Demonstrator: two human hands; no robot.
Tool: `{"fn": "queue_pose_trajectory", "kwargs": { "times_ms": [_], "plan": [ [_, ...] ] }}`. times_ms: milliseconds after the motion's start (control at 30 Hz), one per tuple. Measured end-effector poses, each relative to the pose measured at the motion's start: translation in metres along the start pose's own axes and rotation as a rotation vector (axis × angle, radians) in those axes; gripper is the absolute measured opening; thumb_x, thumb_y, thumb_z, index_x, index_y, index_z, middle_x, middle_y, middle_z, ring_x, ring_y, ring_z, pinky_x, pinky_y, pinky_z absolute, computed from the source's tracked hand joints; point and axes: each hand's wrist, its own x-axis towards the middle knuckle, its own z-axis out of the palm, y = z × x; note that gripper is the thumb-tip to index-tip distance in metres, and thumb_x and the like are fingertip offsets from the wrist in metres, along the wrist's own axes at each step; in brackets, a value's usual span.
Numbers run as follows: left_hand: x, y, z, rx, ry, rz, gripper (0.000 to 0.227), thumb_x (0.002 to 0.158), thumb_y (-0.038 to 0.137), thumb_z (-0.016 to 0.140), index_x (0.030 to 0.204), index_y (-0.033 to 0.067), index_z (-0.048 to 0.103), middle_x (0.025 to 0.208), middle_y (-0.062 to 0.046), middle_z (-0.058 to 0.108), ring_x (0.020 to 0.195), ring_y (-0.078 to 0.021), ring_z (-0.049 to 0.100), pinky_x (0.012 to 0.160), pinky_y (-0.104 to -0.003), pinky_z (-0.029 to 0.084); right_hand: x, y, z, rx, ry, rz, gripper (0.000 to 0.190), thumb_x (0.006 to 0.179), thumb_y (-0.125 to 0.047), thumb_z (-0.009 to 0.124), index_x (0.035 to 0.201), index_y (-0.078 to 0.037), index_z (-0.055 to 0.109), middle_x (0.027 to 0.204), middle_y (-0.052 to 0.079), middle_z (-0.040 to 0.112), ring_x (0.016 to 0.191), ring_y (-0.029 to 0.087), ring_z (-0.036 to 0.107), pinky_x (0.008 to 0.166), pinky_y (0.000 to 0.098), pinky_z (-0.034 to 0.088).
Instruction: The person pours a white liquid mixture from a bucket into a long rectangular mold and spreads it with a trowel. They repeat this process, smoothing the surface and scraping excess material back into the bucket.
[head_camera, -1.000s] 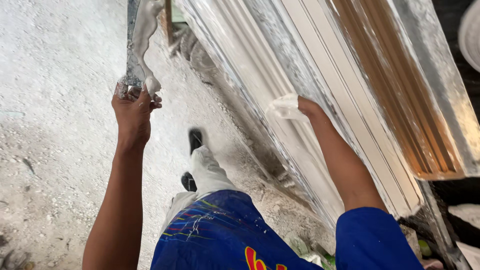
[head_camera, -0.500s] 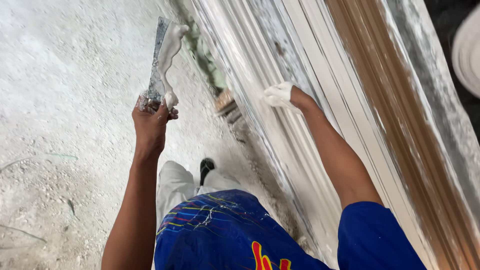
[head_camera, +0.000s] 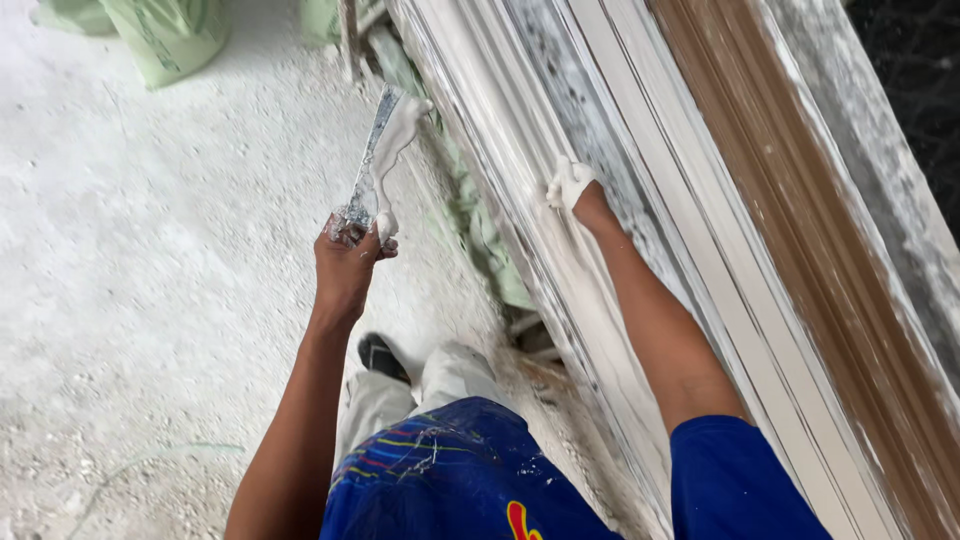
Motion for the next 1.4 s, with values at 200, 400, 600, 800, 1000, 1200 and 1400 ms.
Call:
{"fn": "queue_pose_trajectory", "kwargs": {
  "times_ms": [200,400,600,800,1000,1200,1400],
  "plan": [
    [0.154,0.035,-0.009,0.064,-0.027,0.01,0.017,0.1,0.009,0.068,0.112,-0.0023,0.065,0.095,-0.008,0.071,0.082,-0.0159,0.071,0.076,-0.036,0.064,0.144,-0.077,0.086,-0.181,0.221,0.012,0.064,0.112,-0.05,0.037,0.08,-0.001,0.061,0.062,0.012,0.06,0.06,0.027,0.06,0.061,0.0434,0.047],
    [0.281,0.054,-0.002,0.137,-0.003,-0.041,0.019,0.099,0.008,0.065,0.116,-0.0012,0.066,0.1,-0.009,0.073,0.087,-0.0159,0.072,0.08,-0.036,0.065,0.309,-0.132,0.164,-0.142,0.298,-0.31,0.065,0.109,-0.054,0.036,0.082,-0.001,0.064,0.065,0.011,0.061,0.063,0.028,0.059,0.064,0.0434,0.048],
    [0.381,0.069,0.008,0.195,0.017,-0.113,0.016,0.1,0.007,0.063,0.113,-0.0028,0.066,0.101,-0.011,0.075,0.089,-0.0171,0.074,0.082,-0.037,0.067,0.418,-0.192,0.197,0.855,0.037,-0.091,0.039,0.107,-0.027,0.043,0.08,-0.006,0.061,0.064,0.005,0.048,0.056,0.022,0.047,0.056,0.0384,0.04],
    [0.441,0.071,0.019,0.266,-0.032,-0.137,0.013,0.099,0.004,0.061,0.109,-0.0029,0.066,0.1,-0.011,0.076,0.088,-0.0161,0.075,0.082,-0.036,0.067,0.403,-0.231,0.174,1.125,-0.285,-0.252,0.037,0.11,-0.027,0.049,0.075,-0.015,0.051,0.067,0.001,0.042,0.054,0.016,0.04,0.05,0.0324,0.04],
    [0.48,0.058,0.028,0.389,-0.152,-0.133,0.013,0.1,0.004,0.064,0.108,-0.0059,0.066,0.09,-0.014,0.073,0.08,-0.0154,0.068,0.077,-0.034,0.065,0.349,-0.254,0.194,0.334,0.321,-0.206,0.005,0.102,-0.014,0.054,0.107,-0.013,0.052,0.092,0.007,0.052,0.072,0.018,0.05,0.068,0.0371,0.046],
    [0.518,0.07,0.058,0.461,-0.29,-0.122,0.016,0.094,0.003,0.064,0.104,-0.0083,0.069,0.088,-0.013,0.076,0.079,-0.0139,0.074,0.073,-0.034,0.063,0.325,-0.329,0.222,-0.186,0.704,-0.737,0.053,0.088,-0.008,0.064,0.138,-0.01,0.047,0.116,0.015,0.058,0.097,0.024,0.059,0.089,0.0439,0.052],
    [0.522,0.09,0.059,0.526,-0.386,-0.262,0.019,0.089,0.0,0.062,0.104,-0.0106,0.067,0.082,-0.014,0.075,0.073,-0.0162,0.07,0.068,-0.036,0.059,0.35,-0.298,0.226,-0.318,0.723,-0.727,0.08,0.089,-0.021,0.069,0.154,-0.001,0.027,0.139,0.027,0.039,0.126,0.031,0.045,0.107,0.05,0.046]
  ]
}}
